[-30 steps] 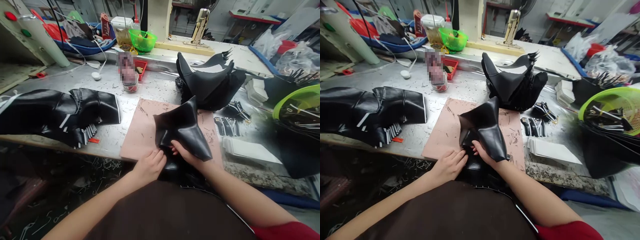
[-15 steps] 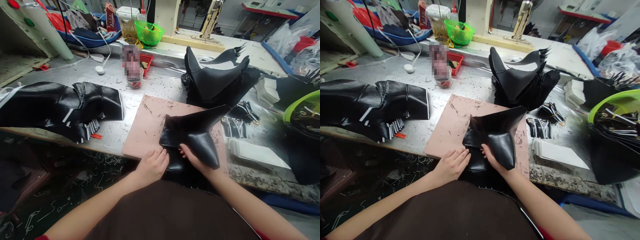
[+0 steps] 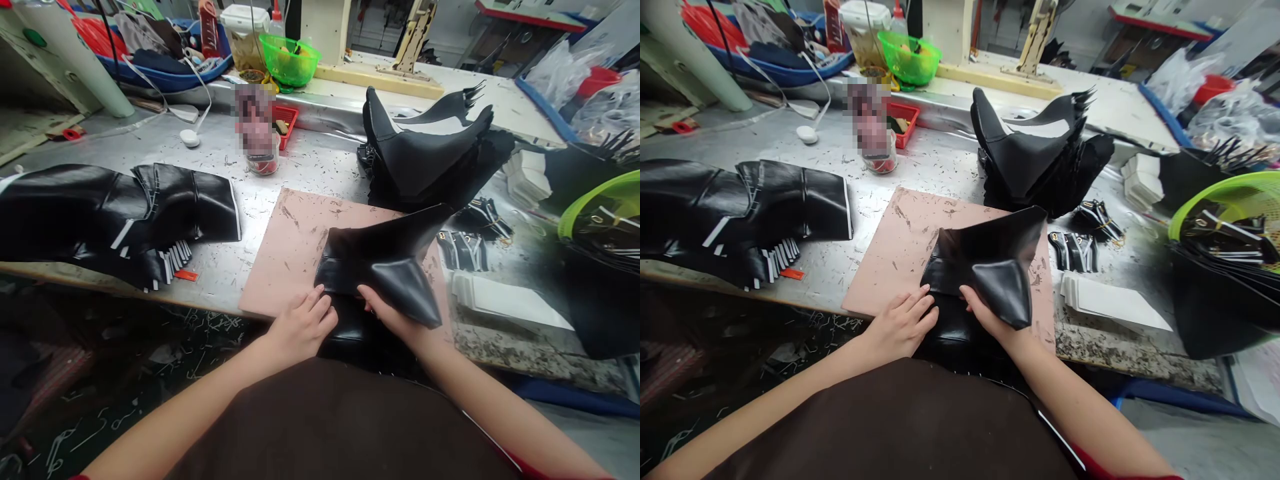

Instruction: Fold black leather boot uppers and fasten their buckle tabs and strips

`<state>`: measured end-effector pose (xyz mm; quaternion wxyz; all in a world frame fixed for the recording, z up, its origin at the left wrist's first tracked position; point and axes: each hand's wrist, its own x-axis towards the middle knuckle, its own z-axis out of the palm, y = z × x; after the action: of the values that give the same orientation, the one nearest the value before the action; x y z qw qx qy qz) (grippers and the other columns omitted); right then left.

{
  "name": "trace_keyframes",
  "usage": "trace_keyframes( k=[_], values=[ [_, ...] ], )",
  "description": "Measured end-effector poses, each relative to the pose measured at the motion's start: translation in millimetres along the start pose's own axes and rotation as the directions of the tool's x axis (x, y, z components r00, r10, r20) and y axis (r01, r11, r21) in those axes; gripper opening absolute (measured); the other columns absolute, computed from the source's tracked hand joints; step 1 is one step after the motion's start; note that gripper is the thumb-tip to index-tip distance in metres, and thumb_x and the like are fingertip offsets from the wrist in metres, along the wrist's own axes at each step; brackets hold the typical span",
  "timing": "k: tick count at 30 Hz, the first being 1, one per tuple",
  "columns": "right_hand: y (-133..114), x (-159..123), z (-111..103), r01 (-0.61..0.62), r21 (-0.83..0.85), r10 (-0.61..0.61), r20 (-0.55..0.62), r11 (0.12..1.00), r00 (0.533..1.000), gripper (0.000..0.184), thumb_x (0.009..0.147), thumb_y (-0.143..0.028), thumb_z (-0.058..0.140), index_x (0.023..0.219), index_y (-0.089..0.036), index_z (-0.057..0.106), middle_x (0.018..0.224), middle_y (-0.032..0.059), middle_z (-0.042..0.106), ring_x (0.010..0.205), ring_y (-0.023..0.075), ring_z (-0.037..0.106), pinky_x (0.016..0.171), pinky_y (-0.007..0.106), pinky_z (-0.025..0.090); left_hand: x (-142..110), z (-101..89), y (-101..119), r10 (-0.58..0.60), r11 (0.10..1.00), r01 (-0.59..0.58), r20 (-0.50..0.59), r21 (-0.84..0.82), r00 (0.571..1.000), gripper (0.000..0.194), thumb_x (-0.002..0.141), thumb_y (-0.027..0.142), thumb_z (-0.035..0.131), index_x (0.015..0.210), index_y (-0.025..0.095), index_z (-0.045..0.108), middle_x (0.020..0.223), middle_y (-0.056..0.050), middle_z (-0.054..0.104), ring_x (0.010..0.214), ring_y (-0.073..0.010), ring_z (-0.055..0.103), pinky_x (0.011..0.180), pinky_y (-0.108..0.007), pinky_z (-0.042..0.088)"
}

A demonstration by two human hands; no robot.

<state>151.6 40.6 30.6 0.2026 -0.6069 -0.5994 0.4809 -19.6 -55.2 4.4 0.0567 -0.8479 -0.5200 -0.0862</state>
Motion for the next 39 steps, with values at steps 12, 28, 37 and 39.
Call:
trace_keyframes(
  k=[12,28,37,39],
  values=[
    [13,-5,-19,0.308,0.02,-0.284,-0.331,0.951,0.9,0.083,0.048,-0.032,0.077,0.123,-0.027,0.041,0.127,0.0037,0.045,0.125,0.0263,0.031,0.105,0.047,0.024,4,-2.1,-6,0.037,0.999,-0.039,0.04,0.036,0.998,0.024,0.077,0.016,0.045,0.098,0.016,0.056,0.125,-0.014,0.051,0.11,-0.0269,0.05,0.081,-0.036,0.04],
    [29,-8,-31,0.25,-0.086,-0.263,-0.216,0.964,0.94,0.038,0.052,-0.037,0.074,0.085,-0.022,0.064,0.092,0.0039,0.065,0.098,0.0264,0.055,0.094,0.044,0.038,53,-8.9,7,0.293,0.956,-0.289,0.131,-0.043,0.947,0.034,0.08,0.016,0.04,0.109,0.007,0.055,0.119,-0.017,0.054,0.105,-0.0255,0.05,0.087,-0.035,0.035],
    [42,5,-56,0.152,0.152,-0.133,-0.129,0.977,0.983,0.034,0.059,-0.044,0.068,0.075,-0.017,0.057,0.061,0.0036,0.061,0.05,0.018,0.056,0.045,0.032,0.048,56,-6.1,8,0.251,0.964,-0.235,0.128,-0.127,0.96,0.031,0.078,0.017,0.044,0.106,0.011,0.055,0.125,-0.013,0.051,0.108,-0.027,0.049,0.089,-0.037,0.039],
    [42,12,-58,0.205,0.089,-0.193,-0.128,0.975,0.973,0.033,0.059,-0.043,0.068,0.075,-0.017,0.056,0.06,0.003,0.059,0.049,0.0173,0.055,0.045,0.032,0.048,58,-5.2,9,0.252,0.961,-0.233,0.126,-0.147,0.959,0.032,0.077,0.016,0.044,0.107,0.01,0.055,0.125,-0.014,0.051,0.111,-0.0263,0.048,0.092,-0.036,0.038]
  ],
)
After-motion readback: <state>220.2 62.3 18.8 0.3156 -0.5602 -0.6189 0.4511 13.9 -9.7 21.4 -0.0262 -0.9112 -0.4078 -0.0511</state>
